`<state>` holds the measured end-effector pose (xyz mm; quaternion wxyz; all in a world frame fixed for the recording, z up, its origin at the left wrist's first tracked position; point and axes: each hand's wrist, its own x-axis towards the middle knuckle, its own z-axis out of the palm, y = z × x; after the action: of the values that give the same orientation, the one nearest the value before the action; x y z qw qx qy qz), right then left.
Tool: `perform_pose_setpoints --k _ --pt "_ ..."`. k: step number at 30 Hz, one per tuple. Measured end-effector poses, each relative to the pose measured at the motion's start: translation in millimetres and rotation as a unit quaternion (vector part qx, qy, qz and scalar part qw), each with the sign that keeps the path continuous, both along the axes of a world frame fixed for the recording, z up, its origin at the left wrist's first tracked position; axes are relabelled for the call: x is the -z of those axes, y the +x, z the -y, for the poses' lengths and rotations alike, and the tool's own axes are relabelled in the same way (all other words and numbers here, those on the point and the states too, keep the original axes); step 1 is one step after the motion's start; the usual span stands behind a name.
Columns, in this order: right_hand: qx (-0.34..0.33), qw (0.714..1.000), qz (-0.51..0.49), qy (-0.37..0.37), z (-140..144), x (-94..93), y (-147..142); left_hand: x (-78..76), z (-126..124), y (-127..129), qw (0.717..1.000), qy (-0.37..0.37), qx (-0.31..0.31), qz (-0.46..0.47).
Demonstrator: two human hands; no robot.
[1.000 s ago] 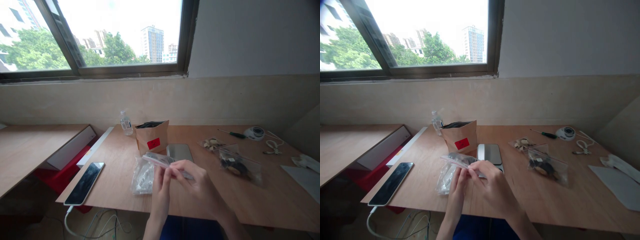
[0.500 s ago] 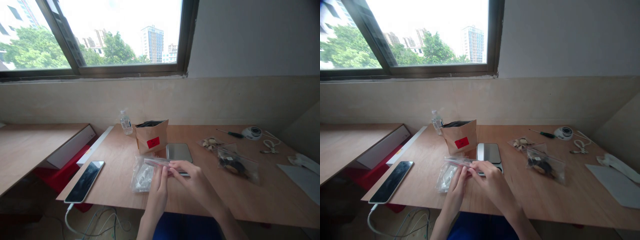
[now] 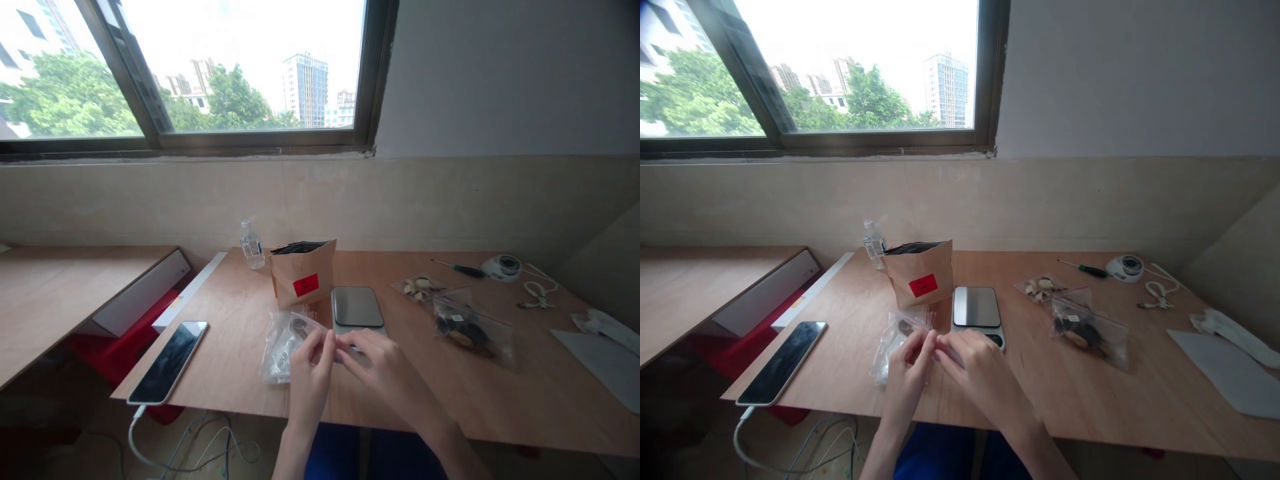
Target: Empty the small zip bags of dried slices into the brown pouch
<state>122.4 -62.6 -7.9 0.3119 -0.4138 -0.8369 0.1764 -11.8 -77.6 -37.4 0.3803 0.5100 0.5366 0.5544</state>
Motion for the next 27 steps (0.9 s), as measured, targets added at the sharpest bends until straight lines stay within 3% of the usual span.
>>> perform_pose_setpoints --k 7,13,17,19,21,24,27 --pt "-0.004 1.000 0.022 -0.011 -4.6 1.8 -0.1 6.2 -1.7 -2.1 1.000 -0.009 0.011 -0.009" --pt "-0.018 0.995 -0.027 -0.094 -15.8 -0.3 9.5 8.0 1.9 -1.2 0.998 0.032 0.025 -0.049" --pt "-0.021 0.991 -0.077 -0.106 -22.8 5.6 11.6 6.0 5.3 1.1 0.997 0.047 0.010 -0.065" --pt "0.008 0.991 -0.106 -0.084 -29.0 9.5 14.3 4.7 8.0 1.7 0.996 0.052 0.023 -0.068" --pt "0.084 0.983 -0.155 -0.046 -37.5 10.4 19.1 4.4 11.4 1.6 0.995 0.050 0.050 -0.070" --pt "0.187 0.951 -0.245 -0.008 -48.7 2.6 27.3 6.7 15.0 0.4 0.995 0.040 0.069 -0.065" --pt "0.182 0.935 -0.303 -0.022 -51.1 -12.1 30.2 12.9 11.7 -1.0 0.997 0.050 0.057 -0.013"
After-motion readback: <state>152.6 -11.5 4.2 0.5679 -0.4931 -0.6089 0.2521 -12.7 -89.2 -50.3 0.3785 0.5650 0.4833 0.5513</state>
